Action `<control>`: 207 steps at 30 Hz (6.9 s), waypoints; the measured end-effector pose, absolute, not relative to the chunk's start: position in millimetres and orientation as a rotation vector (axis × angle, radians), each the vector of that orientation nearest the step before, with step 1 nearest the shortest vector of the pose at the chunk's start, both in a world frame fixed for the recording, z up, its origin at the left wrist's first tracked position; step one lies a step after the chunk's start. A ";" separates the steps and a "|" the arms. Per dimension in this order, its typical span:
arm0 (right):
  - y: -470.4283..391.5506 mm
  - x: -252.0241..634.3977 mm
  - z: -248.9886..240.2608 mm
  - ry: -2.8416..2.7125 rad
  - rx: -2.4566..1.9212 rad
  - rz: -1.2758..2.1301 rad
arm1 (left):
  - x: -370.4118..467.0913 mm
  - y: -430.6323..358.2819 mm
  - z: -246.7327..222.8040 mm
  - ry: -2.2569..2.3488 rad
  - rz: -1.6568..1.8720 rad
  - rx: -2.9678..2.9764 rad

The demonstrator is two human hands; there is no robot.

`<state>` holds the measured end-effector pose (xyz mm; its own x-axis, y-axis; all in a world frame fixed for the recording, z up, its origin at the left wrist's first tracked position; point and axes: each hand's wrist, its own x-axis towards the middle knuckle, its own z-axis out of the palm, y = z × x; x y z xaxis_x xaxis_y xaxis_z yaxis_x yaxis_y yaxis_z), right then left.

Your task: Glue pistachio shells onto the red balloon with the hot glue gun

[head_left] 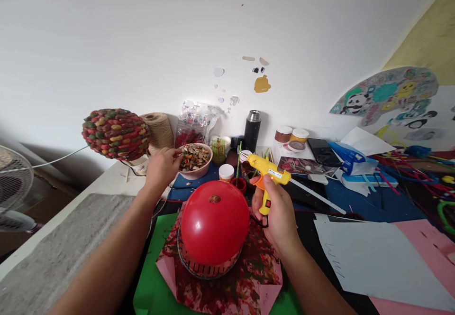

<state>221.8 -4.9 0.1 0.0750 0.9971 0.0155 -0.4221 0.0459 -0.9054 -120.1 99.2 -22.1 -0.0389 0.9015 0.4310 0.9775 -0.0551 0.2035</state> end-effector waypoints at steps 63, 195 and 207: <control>-4.8 221.1 1.1 -0.886 -0.957 1.375 | -57.2 69.1 41.3 -1.978 -3.362 -1.742; -29.9 209.3 7.7 -1.035 -0.920 1.026 | 35.3 -36.9 73.8 -1.480 -1.036 -2.532; -30.3 215.6 14.3 -1.061 -0.952 1.130 | 35.0 -38.7 80.4 -1.587 -1.107 -2.689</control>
<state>215.6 -30.3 14.3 0.0955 0.9825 0.1602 -0.2223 0.1779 -0.9586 35.0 -38.7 80.4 0.3226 0.8289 0.4569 0.7150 -0.5297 0.4562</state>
